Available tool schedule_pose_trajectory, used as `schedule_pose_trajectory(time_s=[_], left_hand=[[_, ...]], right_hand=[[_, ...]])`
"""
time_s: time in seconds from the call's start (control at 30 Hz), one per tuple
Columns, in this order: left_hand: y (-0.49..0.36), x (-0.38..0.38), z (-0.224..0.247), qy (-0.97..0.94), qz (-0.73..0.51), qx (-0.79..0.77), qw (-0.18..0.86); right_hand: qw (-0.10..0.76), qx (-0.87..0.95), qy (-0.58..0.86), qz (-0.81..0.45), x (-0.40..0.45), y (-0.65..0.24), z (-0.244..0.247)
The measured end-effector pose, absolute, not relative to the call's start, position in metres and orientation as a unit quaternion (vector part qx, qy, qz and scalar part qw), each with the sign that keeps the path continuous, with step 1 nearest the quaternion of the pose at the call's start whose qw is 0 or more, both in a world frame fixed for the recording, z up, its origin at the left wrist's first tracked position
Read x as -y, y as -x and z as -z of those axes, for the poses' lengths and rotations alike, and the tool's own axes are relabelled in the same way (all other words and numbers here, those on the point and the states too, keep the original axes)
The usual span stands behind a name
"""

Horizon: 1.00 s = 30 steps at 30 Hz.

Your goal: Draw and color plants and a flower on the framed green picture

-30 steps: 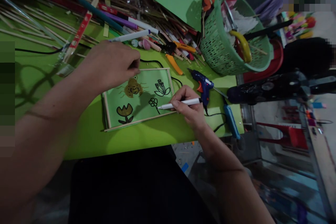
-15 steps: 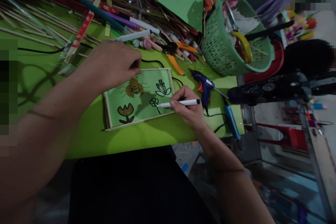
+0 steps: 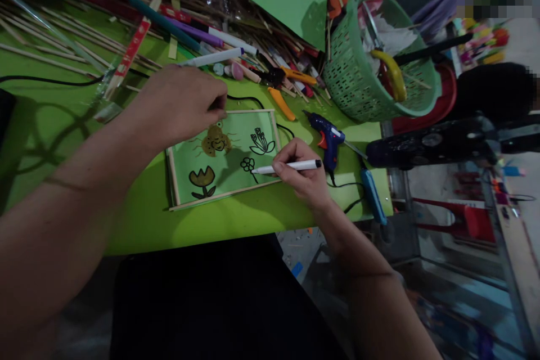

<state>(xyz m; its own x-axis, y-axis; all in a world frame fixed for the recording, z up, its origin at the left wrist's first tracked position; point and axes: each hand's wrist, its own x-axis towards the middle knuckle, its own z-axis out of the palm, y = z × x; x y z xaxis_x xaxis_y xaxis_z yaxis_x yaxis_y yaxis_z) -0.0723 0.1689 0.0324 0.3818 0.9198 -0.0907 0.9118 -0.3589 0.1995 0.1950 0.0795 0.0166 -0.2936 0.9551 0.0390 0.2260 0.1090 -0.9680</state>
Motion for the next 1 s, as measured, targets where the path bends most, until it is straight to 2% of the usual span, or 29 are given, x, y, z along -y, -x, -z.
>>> schedule_pose_trajectory(time_s=[1.0], left_hand=[[0.0722, -0.1693, -0.0324, -0.828, -0.019, -0.552, 0.095]], right_hand=[[0.351, 0.621, 0.463, -0.526, -0.0783, -0.2011, -0.0170]])
